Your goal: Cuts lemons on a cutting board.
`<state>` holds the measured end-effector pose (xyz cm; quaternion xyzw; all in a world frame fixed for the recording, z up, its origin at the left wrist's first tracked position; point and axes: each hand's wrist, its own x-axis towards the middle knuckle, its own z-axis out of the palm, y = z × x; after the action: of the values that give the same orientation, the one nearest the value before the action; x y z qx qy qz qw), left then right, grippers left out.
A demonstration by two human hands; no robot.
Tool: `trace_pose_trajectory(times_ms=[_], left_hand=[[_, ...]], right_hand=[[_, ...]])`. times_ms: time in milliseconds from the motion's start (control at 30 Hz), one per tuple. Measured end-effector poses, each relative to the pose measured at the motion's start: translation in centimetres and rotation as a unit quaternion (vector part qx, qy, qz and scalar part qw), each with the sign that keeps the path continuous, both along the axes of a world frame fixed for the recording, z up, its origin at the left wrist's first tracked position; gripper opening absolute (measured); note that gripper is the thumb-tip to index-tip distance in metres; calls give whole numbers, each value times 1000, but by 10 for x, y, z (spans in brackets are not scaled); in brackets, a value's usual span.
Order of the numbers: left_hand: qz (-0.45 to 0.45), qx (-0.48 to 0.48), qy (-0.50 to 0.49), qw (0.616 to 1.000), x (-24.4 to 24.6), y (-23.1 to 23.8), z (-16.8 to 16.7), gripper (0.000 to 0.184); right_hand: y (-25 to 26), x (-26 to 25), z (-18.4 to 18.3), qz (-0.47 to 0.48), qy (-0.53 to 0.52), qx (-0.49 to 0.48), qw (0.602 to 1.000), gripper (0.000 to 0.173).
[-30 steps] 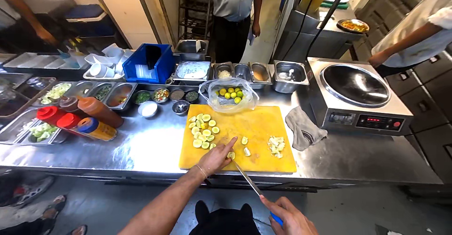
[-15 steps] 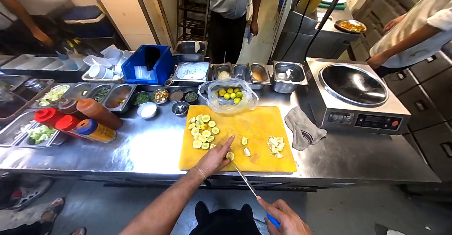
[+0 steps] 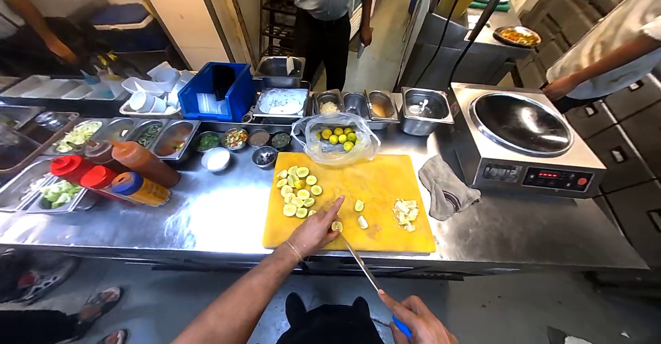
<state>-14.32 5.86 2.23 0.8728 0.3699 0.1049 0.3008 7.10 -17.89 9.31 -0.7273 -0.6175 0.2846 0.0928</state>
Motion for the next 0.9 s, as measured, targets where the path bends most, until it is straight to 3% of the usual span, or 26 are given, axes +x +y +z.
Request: trace_pose_trajectory(times_ms=[233,567,900], left_hand=[[-67,91,52,992,0,5,-1,81],[23,6,-47,999,-1,-3,-6,86],[12,3,-34,999,-3,-3,-4,87]], right_hand=[[9,2,13,31,-61,-9,998,56],[4,-20,-13,-32,-6,33,999,54],[3,-7,-8,-18,9,20,1000,53]])
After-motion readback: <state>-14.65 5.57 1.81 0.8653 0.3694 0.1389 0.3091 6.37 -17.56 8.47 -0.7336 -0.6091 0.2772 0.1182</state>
